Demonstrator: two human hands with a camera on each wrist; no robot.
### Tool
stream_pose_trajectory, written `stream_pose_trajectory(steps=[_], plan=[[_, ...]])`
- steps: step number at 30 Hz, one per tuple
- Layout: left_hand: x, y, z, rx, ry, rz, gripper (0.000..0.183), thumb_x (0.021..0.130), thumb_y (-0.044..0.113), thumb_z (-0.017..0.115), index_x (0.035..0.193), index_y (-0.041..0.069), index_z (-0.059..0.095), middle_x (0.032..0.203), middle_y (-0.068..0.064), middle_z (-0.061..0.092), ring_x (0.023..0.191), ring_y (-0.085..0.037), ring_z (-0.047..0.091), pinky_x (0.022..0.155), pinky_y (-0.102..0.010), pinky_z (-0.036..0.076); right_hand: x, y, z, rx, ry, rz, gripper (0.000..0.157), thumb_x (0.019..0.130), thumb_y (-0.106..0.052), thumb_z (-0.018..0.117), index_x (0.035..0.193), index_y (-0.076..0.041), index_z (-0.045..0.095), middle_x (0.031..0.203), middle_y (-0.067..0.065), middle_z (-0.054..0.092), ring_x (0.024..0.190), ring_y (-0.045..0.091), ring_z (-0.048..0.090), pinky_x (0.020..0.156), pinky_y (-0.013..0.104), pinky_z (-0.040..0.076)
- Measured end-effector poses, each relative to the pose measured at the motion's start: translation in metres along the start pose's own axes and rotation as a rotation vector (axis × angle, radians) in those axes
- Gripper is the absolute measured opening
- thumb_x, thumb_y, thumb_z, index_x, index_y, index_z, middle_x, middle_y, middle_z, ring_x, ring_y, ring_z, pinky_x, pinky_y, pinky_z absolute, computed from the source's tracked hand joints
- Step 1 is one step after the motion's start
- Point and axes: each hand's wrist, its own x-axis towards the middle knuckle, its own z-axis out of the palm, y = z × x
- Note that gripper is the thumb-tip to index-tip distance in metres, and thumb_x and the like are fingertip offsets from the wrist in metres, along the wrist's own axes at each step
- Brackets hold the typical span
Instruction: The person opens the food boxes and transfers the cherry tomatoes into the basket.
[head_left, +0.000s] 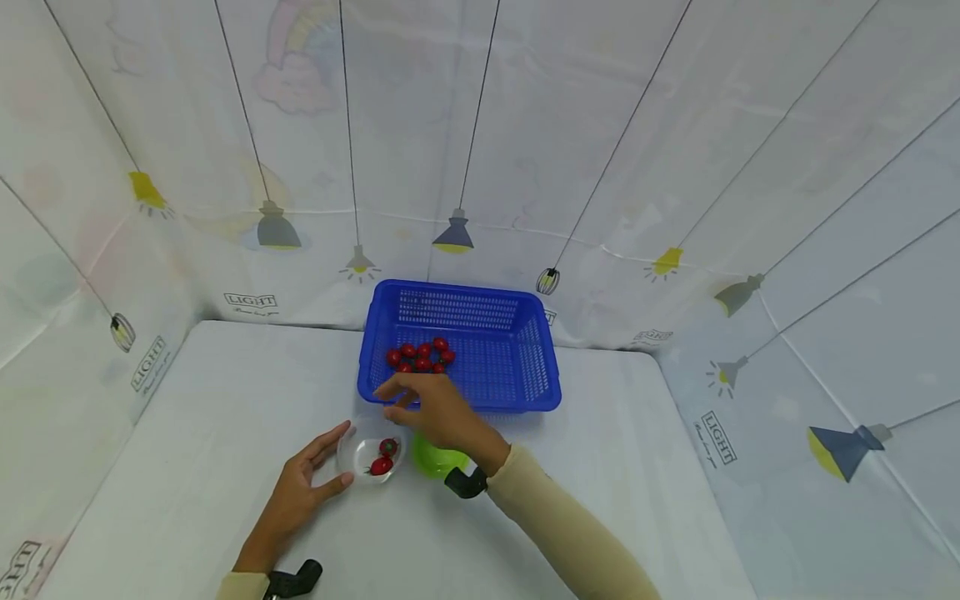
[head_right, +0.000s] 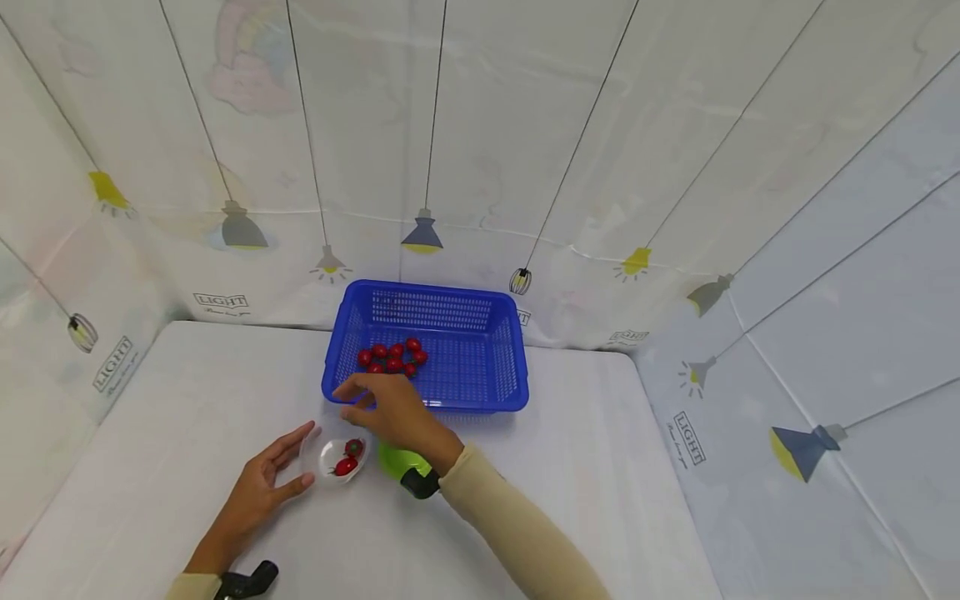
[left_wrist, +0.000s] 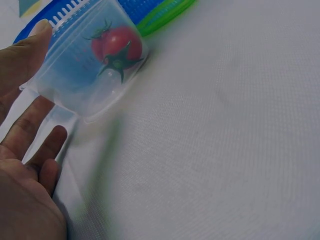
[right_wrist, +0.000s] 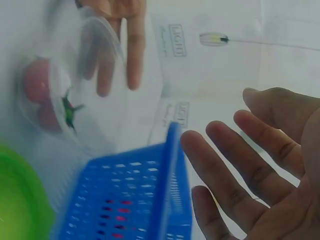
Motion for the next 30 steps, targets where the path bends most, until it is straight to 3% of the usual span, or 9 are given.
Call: stream_pose_trajectory(steps=[7,11,15,20,24,27,30], plan=[[-0.001,0.000,-0.001,-0.022,0.001,-0.013,0.073,0.099,0.009,0.076,0.163,0.021,0.043,0.169,-0.002,0.044,0.149,0.003,0.041,0.127,-0.075,0.010,-0.009,0.006,0.031,0.022,-0.057,0.087,0.027,0.102,-0.025,0.073,0.130,-0.023,0.074,0.130,-0.008,0.076,0.110,0.008,0.074,0.095,0.025,0.060],[-0.002,0.000,0.000,-0.019,0.004,-0.024,0.073,0.098,0.011,0.077,0.163,0.023,0.044,0.170,-0.002,0.044,0.149,0.005,0.039,0.128,-0.074,0.008,-0.012,0.012,0.046,0.004,-0.086,0.120,0.031,0.102,-0.024,0.074,0.132,-0.021,0.073,0.133,-0.007,0.075,0.115,0.014,0.074,0.093,0.023,0.060],[-0.002,0.001,-0.001,-0.008,0.006,-0.022,0.073,0.099,0.011,0.076,0.163,0.024,0.044,0.170,-0.002,0.043,0.149,0.007,0.039,0.128,-0.071,0.010,-0.011,0.014,0.057,-0.085,-0.098,0.134,0.033,0.101,-0.022,0.075,0.134,-0.020,0.073,0.133,-0.002,0.075,0.115,0.019,0.074,0.090,0.019,0.058],[-0.002,0.001,-0.001,-0.008,0.005,-0.016,0.074,0.098,0.010,0.076,0.163,0.024,0.043,0.170,-0.002,0.043,0.147,0.009,0.039,0.128,-0.069,0.011,-0.007,0.012,0.067,-0.223,-0.128,0.093,0.032,0.101,-0.022,0.074,0.132,-0.021,0.074,0.122,-0.002,0.077,0.101,0.015,0.068,0.085,0.020,0.054],[-0.002,0.000,-0.001,-0.029,0.001,-0.008,0.075,0.098,0.008,0.076,0.163,0.022,0.043,0.170,-0.005,0.042,0.146,0.010,0.039,0.127,-0.074,0.010,-0.003,0.013,0.071,-0.109,-0.138,0.056,0.031,0.103,-0.019,0.071,0.134,-0.022,0.072,0.131,-0.003,0.074,0.113,0.016,0.072,0.092,0.022,0.058],[-0.001,0.000,-0.001,-0.029,0.000,-0.015,0.075,0.098,0.010,0.077,0.163,0.023,0.043,0.170,-0.003,0.042,0.145,0.011,0.040,0.126,-0.075,0.010,-0.002,0.014,0.072,0.000,-0.106,0.077,0.030,0.104,-0.016,0.069,0.133,-0.022,0.072,0.141,-0.003,0.070,0.127,0.023,0.071,0.102,0.031,0.060],[-0.001,0.000,-0.001,-0.028,0.005,-0.020,0.075,0.097,0.011,0.078,0.163,0.023,0.044,0.170,-0.001,0.043,0.145,0.010,0.042,0.127,-0.074,0.011,-0.002,0.014,0.072,0.009,-0.063,0.104,0.027,0.104,-0.014,0.068,0.130,-0.020,0.074,0.139,-0.005,0.071,0.125,0.021,0.072,0.101,0.034,0.061]])
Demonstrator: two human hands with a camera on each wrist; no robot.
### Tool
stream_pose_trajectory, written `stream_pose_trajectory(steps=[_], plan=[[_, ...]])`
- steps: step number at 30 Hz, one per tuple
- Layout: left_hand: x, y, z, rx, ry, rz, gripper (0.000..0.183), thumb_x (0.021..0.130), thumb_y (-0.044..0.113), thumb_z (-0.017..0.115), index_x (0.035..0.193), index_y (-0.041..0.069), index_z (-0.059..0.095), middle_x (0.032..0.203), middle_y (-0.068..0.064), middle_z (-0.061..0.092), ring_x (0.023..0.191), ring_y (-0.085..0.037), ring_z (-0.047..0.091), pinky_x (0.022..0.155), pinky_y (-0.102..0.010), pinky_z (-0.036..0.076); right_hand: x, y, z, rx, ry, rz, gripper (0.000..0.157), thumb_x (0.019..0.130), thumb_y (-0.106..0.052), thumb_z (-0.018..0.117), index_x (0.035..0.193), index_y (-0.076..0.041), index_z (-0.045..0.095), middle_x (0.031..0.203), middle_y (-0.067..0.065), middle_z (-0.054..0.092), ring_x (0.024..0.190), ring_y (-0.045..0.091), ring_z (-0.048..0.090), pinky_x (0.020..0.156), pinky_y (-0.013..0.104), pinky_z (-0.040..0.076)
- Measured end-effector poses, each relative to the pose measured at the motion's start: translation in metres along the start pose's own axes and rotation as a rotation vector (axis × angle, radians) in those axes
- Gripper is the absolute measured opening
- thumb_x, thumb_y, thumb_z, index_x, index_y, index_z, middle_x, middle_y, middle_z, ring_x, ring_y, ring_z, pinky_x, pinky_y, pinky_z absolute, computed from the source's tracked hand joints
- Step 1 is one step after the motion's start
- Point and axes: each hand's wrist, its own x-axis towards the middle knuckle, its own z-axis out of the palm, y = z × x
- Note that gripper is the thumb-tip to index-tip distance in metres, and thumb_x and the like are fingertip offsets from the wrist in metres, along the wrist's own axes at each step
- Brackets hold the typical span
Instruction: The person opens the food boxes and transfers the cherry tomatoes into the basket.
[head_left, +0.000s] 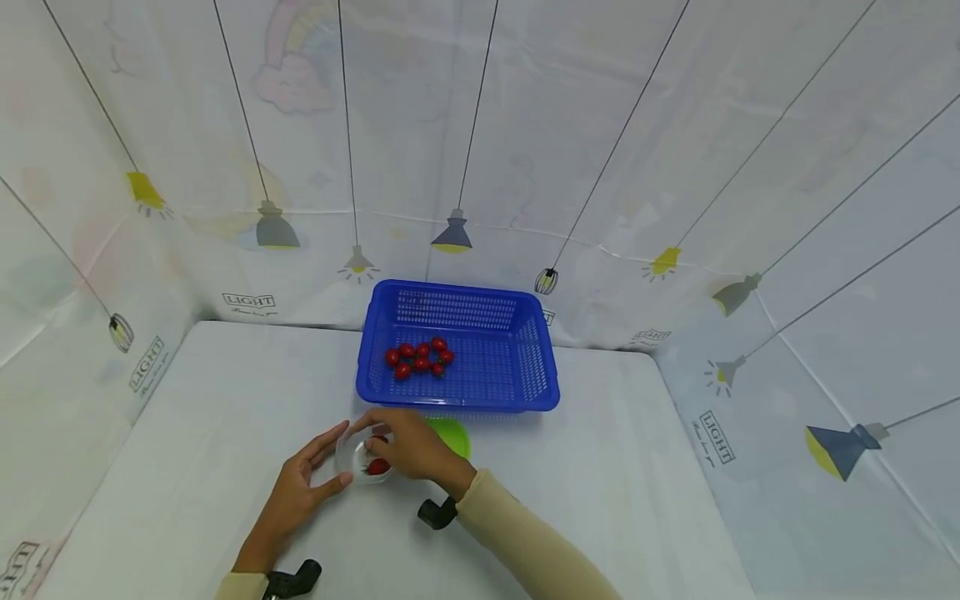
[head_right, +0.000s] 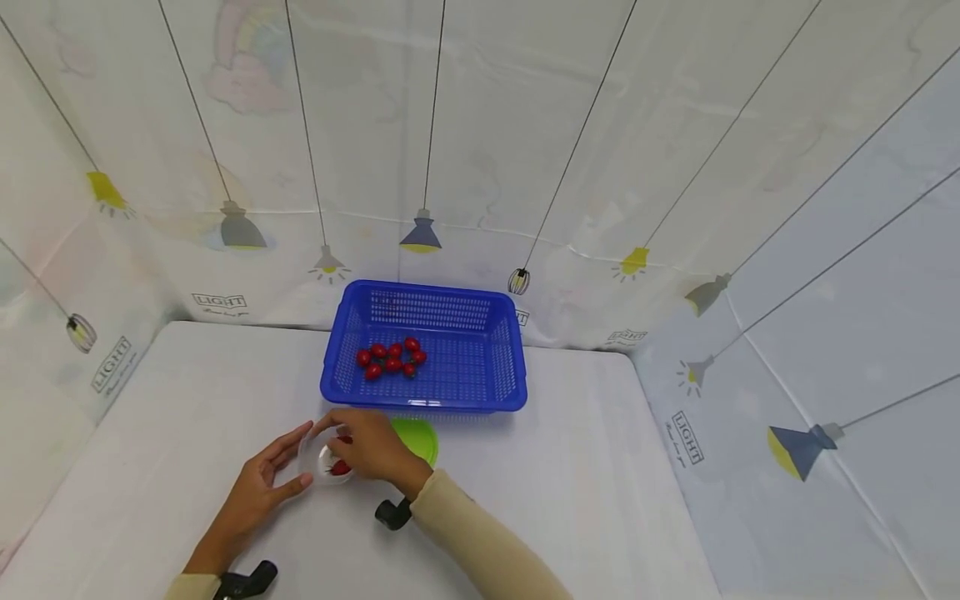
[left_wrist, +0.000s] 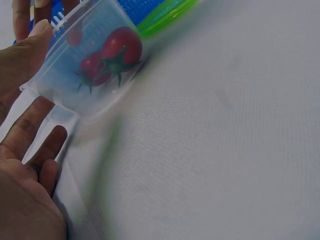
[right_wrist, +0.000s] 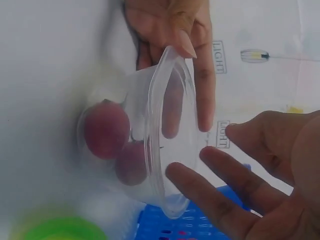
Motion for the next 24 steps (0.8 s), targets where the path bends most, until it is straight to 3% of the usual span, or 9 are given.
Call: stream_pose_trajectory(steps=[3,6,10,12,15,17,19,22,24], plan=[[0.000,-0.001,-0.001,0.004,0.001,0.005,0.075,0.097,0.010,0.077,0.163,0.021,0.044,0.170,-0.003,0.043,0.146,0.007,0.043,0.127,-0.074,0.013,0.000,-0.001,0.001,-0.086,0.025,-0.030,0.027,0.103,-0.012,0.069,0.128,-0.018,0.075,0.131,-0.003,0.075,0.111,0.016,0.074,0.091,0.026,0.061],[0.000,-0.002,-0.002,-0.002,0.005,0.005,0.075,0.097,0.009,0.077,0.163,0.020,0.044,0.170,-0.004,0.044,0.146,0.007,0.043,0.126,-0.074,0.012,0.002,-0.002,0.003,-0.195,0.037,-0.083,0.028,0.101,-0.010,0.070,0.127,-0.017,0.075,0.125,-0.001,0.078,0.097,0.012,0.069,0.080,0.015,0.052],[0.001,-0.002,-0.002,-0.007,0.000,0.006,0.075,0.097,0.008,0.077,0.163,0.021,0.044,0.170,-0.003,0.043,0.144,0.010,0.042,0.126,-0.075,0.011,0.002,0.000,0.006,-0.237,0.050,-0.097,0.030,0.099,-0.009,0.070,0.128,-0.016,0.076,0.123,0.000,0.079,0.086,0.011,0.059,0.074,0.016,0.044],[0.001,-0.002,-0.001,-0.003,-0.003,0.012,0.075,0.097,0.008,0.077,0.163,0.020,0.044,0.170,-0.002,0.043,0.145,0.010,0.042,0.127,-0.074,0.012,0.002,0.000,0.008,-0.252,0.071,-0.088,0.030,0.099,-0.009,0.070,0.128,-0.017,0.075,0.124,-0.002,0.078,0.088,0.008,0.062,0.078,0.018,0.048],[0.001,-0.002,-0.002,0.030,0.006,0.020,0.074,0.098,0.009,0.077,0.163,0.021,0.044,0.169,0.000,0.044,0.146,0.007,0.043,0.134,-0.041,0.020,0.002,-0.003,0.011,-0.335,0.099,-0.093,0.029,0.100,-0.011,0.070,0.127,-0.017,0.076,0.122,-0.003,0.079,0.096,0.008,0.068,0.087,0.028,0.051],[0.001,-0.002,-0.003,0.044,0.012,0.025,0.074,0.097,0.010,0.078,0.163,0.023,0.045,0.169,0.001,0.045,0.146,0.008,0.043,0.133,-0.040,0.021,0.003,-0.005,0.013,-0.393,0.105,-0.115,0.028,0.100,-0.011,0.070,0.126,-0.018,0.076,0.122,-0.004,0.079,0.104,0.007,0.069,0.094,0.034,0.050],[0.001,-0.003,-0.003,0.058,0.014,0.038,0.074,0.097,0.011,0.078,0.162,0.024,0.045,0.169,0.001,0.045,0.145,0.010,0.042,0.134,-0.044,0.021,0.004,-0.004,0.015,-0.406,0.095,-0.125,0.028,0.100,-0.011,0.069,0.126,-0.019,0.075,0.121,-0.004,0.080,0.105,0.007,0.069,0.097,0.037,0.049],[0.002,-0.005,-0.002,0.056,0.008,0.059,0.073,0.097,0.009,0.078,0.161,0.023,0.046,0.169,-0.003,0.045,0.142,0.013,0.042,0.125,-0.076,0.016,0.006,0.000,0.016,-0.355,0.081,-0.112,0.031,0.100,-0.011,0.067,0.129,-0.020,0.074,0.122,-0.003,0.079,0.105,0.008,0.071,0.102,0.040,0.051],[0.003,-0.005,-0.001,0.064,0.007,0.067,0.073,0.097,0.008,0.078,0.161,0.022,0.047,0.169,-0.004,0.045,0.142,0.013,0.042,0.124,-0.077,0.016,0.007,0.002,0.018,-0.331,0.080,-0.087,0.031,0.101,-0.012,0.068,0.130,-0.021,0.074,0.122,-0.003,0.079,0.105,0.009,0.071,0.104,0.042,0.051]])
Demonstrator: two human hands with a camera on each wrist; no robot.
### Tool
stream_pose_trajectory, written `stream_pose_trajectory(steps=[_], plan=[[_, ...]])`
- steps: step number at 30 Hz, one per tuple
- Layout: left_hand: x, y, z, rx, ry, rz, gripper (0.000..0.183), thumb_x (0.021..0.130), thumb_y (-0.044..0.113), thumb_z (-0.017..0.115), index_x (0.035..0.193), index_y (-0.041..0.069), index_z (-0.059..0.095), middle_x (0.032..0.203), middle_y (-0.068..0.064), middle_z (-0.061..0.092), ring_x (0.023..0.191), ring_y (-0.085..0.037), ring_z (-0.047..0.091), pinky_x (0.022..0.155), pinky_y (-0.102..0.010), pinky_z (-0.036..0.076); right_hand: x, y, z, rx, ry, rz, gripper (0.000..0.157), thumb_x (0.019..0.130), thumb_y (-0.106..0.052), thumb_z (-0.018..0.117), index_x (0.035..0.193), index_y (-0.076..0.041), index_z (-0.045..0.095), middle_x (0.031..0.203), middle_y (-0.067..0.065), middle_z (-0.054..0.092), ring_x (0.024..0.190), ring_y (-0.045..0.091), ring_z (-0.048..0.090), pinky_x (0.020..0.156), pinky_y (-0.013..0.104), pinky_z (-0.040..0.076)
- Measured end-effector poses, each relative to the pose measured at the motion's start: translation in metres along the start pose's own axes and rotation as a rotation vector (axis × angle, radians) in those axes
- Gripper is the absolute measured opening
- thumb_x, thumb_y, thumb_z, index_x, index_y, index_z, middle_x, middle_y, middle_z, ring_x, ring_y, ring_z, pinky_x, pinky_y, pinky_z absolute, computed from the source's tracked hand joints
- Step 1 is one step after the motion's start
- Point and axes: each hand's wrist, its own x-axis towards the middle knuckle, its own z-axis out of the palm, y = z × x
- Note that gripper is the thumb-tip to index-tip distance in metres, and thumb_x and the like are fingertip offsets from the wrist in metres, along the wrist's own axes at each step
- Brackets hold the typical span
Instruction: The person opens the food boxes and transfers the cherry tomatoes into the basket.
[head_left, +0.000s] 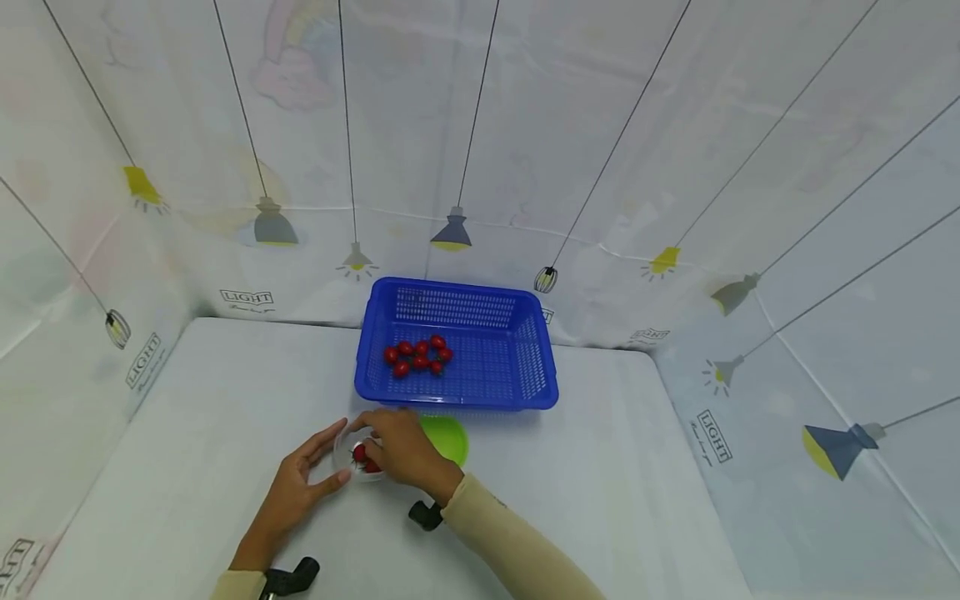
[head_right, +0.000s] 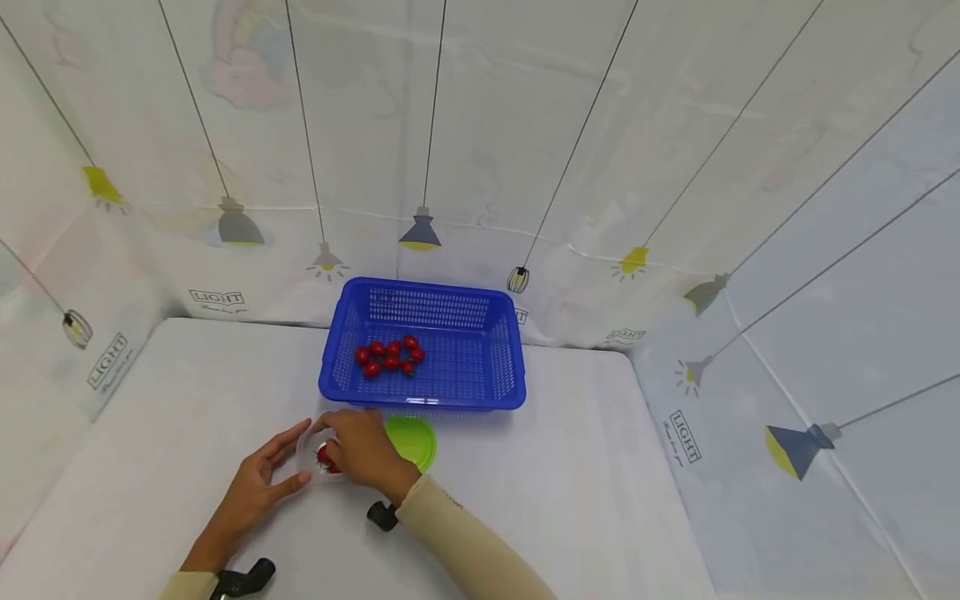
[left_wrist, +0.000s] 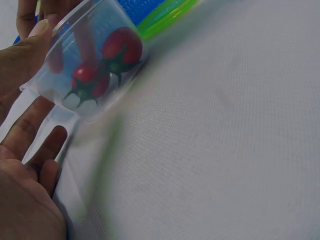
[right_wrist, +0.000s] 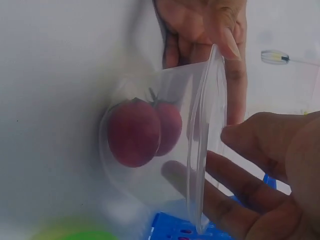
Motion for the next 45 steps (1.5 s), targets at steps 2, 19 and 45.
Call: stream_pose_trajectory(steps=[2,19,45], plan=[[0.000,0.001,0.000,0.001,-0.001,0.000,0.073,0.097,0.008,0.077,0.161,0.022,0.047,0.169,-0.005,0.045,0.142,0.013,0.042,0.124,-0.077,0.016,0.001,0.000,0.002,-0.005,-0.006,0.020,0.031,0.101,-0.013,0.069,0.130,-0.022,0.074,0.120,-0.003,0.079,0.103,0.008,0.071,0.104,0.043,0.051],[0.001,0.002,-0.001,-0.051,-0.019,-0.029,0.074,0.097,0.007,0.077,0.162,0.020,0.045,0.169,-0.004,0.044,0.144,0.013,0.041,0.126,-0.075,0.010,0.008,-0.004,0.012,0.108,-0.140,0.152,0.029,0.098,-0.018,0.078,0.127,-0.021,0.078,0.127,-0.007,0.078,0.104,0.004,0.072,0.104,0.032,0.053],[-0.001,0.001,0.000,-0.043,-0.019,-0.024,0.073,0.097,0.009,0.077,0.162,0.022,0.045,0.170,-0.008,0.042,0.144,0.014,0.038,0.123,-0.080,0.009,0.001,0.000,0.018,0.220,-0.057,0.096,0.030,0.093,-0.018,0.084,0.122,-0.024,0.076,0.116,-0.013,0.078,0.092,-0.006,0.066,0.083,0.013,0.052]])
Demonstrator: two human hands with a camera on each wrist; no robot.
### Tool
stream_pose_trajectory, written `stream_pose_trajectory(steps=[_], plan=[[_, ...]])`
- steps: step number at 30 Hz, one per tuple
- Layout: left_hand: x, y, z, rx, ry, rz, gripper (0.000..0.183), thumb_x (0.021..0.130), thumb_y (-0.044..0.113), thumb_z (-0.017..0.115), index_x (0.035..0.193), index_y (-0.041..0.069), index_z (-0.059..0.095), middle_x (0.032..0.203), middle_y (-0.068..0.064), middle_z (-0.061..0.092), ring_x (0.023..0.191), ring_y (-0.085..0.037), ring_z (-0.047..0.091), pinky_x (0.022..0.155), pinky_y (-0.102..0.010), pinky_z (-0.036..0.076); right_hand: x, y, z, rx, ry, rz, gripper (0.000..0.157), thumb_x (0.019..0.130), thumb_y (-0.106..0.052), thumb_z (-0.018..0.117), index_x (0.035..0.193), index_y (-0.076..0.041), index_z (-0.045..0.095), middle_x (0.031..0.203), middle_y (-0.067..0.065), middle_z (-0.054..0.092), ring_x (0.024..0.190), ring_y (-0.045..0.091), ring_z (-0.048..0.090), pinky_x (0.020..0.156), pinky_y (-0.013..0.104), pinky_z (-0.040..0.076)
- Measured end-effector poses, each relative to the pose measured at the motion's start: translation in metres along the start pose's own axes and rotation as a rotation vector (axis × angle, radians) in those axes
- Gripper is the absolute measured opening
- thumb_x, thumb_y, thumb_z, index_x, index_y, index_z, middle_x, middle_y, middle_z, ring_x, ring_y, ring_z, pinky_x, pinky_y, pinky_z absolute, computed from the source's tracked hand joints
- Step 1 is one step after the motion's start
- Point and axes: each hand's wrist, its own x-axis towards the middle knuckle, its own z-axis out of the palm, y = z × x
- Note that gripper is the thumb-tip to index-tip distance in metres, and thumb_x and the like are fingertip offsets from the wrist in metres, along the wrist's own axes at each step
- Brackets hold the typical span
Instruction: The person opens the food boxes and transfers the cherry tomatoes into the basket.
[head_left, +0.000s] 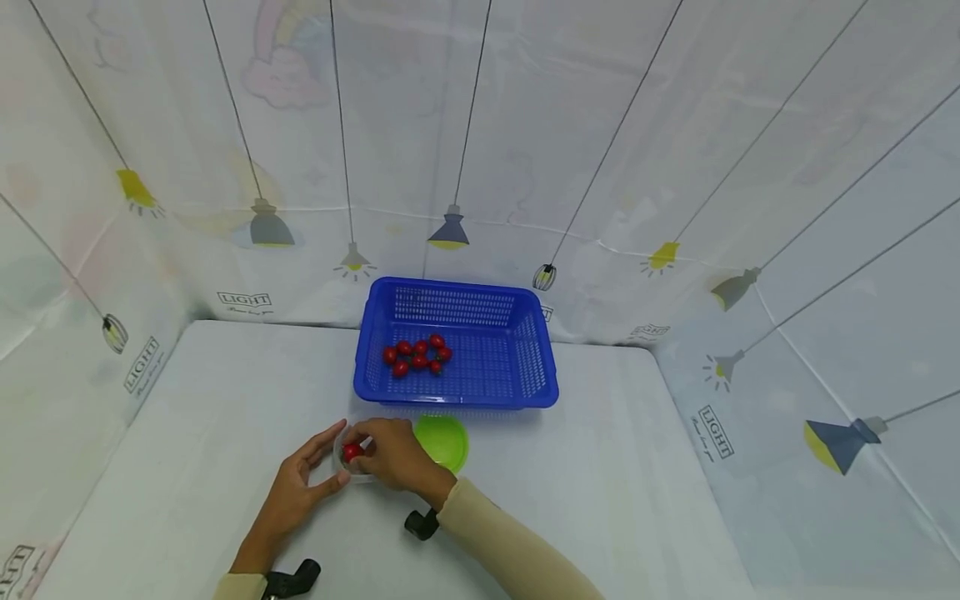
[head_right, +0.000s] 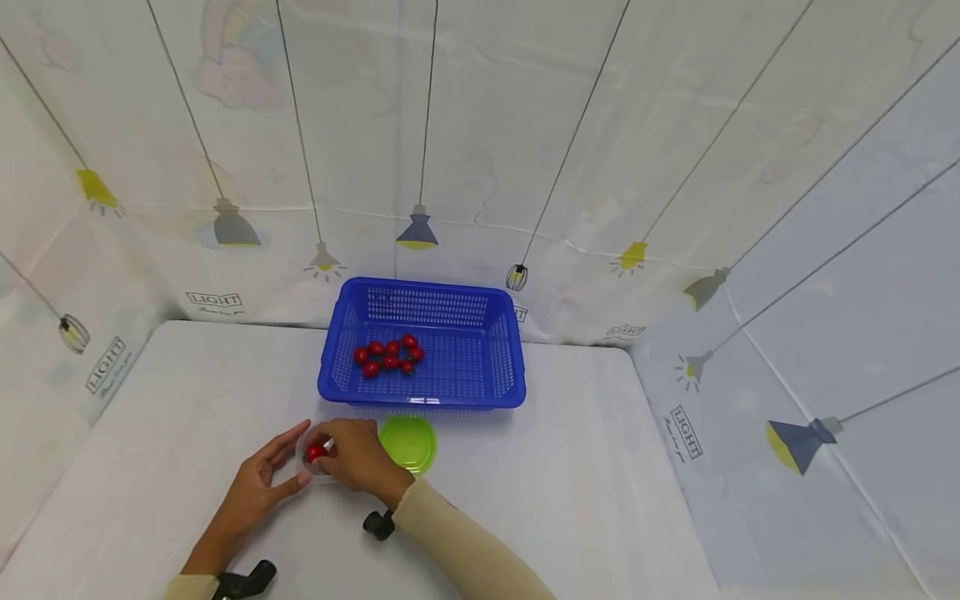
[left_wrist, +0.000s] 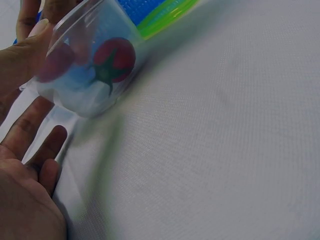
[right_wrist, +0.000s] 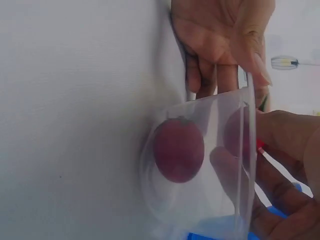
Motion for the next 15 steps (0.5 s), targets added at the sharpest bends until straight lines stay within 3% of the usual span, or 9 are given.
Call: stream_pose_trajectory(steps=[7,12,15], plan=[[-0.001,0.001,0.000,-0.001,0.009,-0.026,0.073,0.098,0.010,0.076,0.162,0.025,0.045,0.171,-0.005,0.041,0.145,0.010,0.037,0.123,-0.081,0.008,-0.007,-0.002,-0.008,0.021,0.091,-0.103,0.030,0.098,-0.015,0.079,0.127,-0.018,0.075,0.117,-0.008,0.078,0.097,0.002,0.072,0.088,0.021,0.059],[0.000,0.001,0.001,-0.009,0.016,-0.020,0.074,0.097,0.007,0.076,0.162,0.024,0.045,0.169,-0.007,0.044,0.143,0.013,0.039,0.123,-0.081,0.008,-0.011,0.001,-0.015,0.042,0.107,-0.119,0.033,0.099,-0.014,0.077,0.131,-0.017,0.073,0.121,-0.006,0.078,0.101,0.005,0.073,0.090,0.026,0.062],[0.000,0.003,0.002,-0.007,0.018,-0.032,0.073,0.098,0.008,0.076,0.162,0.027,0.046,0.170,-0.005,0.043,0.142,0.016,0.039,0.124,-0.080,0.008,-0.013,0.001,-0.021,0.082,0.099,-0.110,0.033,0.100,-0.014,0.075,0.134,-0.016,0.071,0.123,-0.005,0.076,0.103,0.005,0.072,0.089,0.023,0.062]])
